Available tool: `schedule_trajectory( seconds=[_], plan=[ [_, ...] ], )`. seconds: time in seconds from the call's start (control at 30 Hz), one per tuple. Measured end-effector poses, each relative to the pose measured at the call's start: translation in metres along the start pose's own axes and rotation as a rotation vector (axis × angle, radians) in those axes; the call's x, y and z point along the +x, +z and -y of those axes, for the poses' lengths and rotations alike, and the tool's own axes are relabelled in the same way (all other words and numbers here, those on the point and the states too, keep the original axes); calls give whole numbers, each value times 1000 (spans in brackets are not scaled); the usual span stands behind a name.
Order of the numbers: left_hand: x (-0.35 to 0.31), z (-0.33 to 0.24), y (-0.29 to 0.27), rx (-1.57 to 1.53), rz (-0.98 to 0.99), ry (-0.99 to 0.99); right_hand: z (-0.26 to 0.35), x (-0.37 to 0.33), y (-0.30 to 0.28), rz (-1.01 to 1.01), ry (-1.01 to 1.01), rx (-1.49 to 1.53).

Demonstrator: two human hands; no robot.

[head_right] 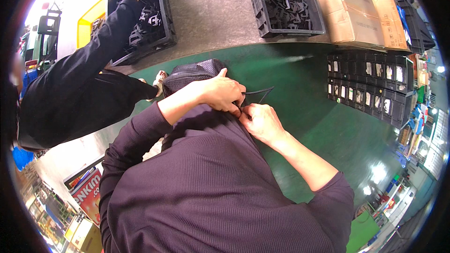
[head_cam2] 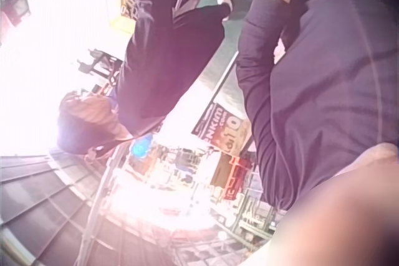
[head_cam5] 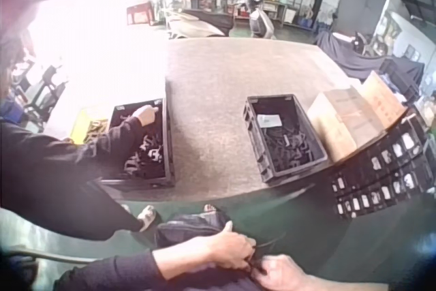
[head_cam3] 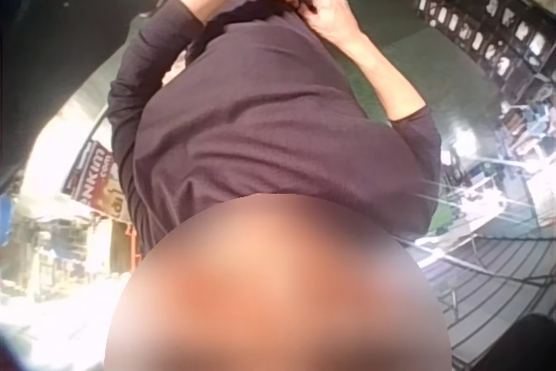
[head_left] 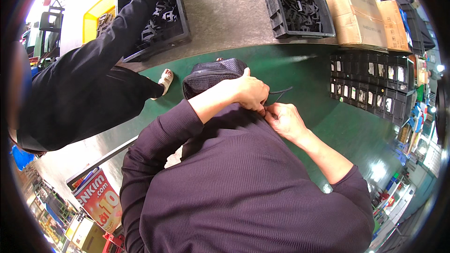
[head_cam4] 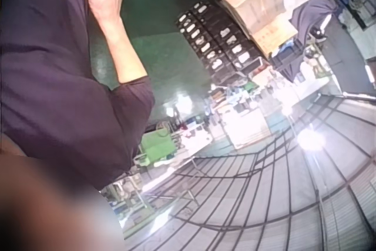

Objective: The person assembles small black plastic buckles by inserting a metal pin into the buckle frame. She repeatedly picks up a buckle and a pin, aligns them, and presses them together. She places the finished buckles into a yellow basket and later wraps a stack of items in bubble wrap.

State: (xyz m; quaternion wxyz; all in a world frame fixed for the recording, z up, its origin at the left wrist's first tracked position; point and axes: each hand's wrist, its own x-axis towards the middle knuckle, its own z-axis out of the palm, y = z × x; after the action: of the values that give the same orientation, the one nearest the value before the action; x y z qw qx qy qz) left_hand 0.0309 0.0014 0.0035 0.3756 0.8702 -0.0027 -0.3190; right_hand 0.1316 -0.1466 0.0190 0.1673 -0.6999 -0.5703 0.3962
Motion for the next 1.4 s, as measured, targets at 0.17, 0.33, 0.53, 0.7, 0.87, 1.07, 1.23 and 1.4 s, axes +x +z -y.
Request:
schedule_trajectory(
  seconds=[0.17,0.33,0.53,0.7,0.87,1.07,1.23,1.4],
  plan=[
    [-2,3,0,126,-98,-28,-7,2,-12,139,268,238],
    [-7,0,-2,413,-312,103,-21,2,-19,303,498,726],
    [-10,12,16,333,-611,260,-23,1,-16,233,523,676],
    [-45,22,12,-54,-978,312,-23,5,-18,229,552,636],
    [-130,61,82,-610,-1357,-400,-12,17,-54,510,458,86],
    [-149,36,207,-1465,-852,-564,-4,98,-68,149,124,90],
    [-149,-8,211,-1398,-1188,-703,-53,171,-24,459,243,206],
    [-149,-36,245,-1460,-1237,-685,-83,186,-7,697,432,700]
  ],
)
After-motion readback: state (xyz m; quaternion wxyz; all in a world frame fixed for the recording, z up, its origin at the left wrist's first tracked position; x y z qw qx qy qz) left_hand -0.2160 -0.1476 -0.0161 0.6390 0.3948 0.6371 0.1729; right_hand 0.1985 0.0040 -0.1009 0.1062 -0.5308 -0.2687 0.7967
